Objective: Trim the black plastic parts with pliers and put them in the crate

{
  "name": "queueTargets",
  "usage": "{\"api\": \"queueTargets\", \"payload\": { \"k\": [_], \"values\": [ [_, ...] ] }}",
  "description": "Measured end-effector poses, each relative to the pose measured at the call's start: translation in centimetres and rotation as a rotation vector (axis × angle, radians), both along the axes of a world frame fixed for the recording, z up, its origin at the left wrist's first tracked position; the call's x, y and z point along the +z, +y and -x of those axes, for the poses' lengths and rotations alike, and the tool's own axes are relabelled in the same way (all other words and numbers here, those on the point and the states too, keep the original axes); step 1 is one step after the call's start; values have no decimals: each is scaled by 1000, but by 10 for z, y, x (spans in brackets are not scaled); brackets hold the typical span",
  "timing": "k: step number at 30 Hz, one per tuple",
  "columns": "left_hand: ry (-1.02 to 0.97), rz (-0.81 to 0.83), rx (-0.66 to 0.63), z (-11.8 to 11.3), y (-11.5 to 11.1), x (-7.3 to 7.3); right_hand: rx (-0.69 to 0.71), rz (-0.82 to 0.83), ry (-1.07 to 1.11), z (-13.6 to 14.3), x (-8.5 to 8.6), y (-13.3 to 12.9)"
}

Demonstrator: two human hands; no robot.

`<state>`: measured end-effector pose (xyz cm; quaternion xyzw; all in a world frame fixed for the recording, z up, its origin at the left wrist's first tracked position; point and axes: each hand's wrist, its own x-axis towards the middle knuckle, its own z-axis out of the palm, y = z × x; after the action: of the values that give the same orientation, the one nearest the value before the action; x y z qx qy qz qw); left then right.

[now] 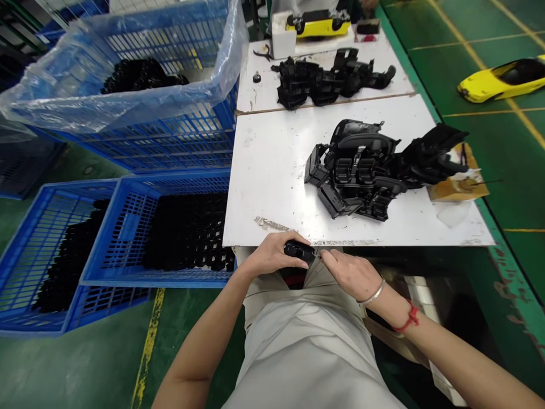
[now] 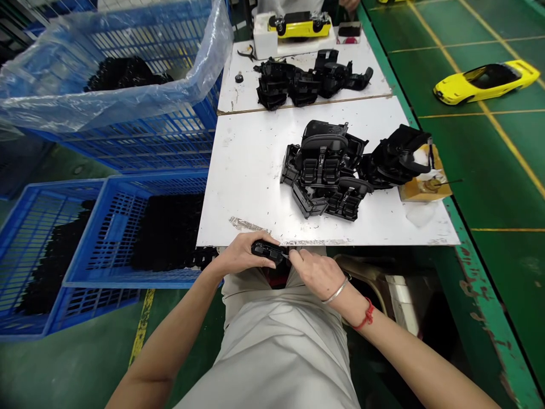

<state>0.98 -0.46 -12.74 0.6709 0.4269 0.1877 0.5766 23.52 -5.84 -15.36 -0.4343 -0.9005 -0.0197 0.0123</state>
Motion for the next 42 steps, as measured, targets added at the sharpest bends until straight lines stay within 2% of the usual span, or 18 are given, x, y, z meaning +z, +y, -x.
{"api": "queueTargets", "payload": {
  "k": [10, 15, 23, 31, 42],
  "values": [
    [49, -9, -7, 1, 4, 2, -104, 227, -114, 18, 6, 7],
    [44, -33, -1, 2, 4, 1, -79, 235, -95, 21, 7, 10],
    [42, -41, -33, 2, 3, 0, -74, 226, -72, 14, -2, 3],
    [80, -37, -41, 1, 5, 2, -92, 295, -92, 16, -3, 5],
    [72, -82, -44, 2, 4, -1, -127, 416, -78, 24, 10, 9]
  ]
}}
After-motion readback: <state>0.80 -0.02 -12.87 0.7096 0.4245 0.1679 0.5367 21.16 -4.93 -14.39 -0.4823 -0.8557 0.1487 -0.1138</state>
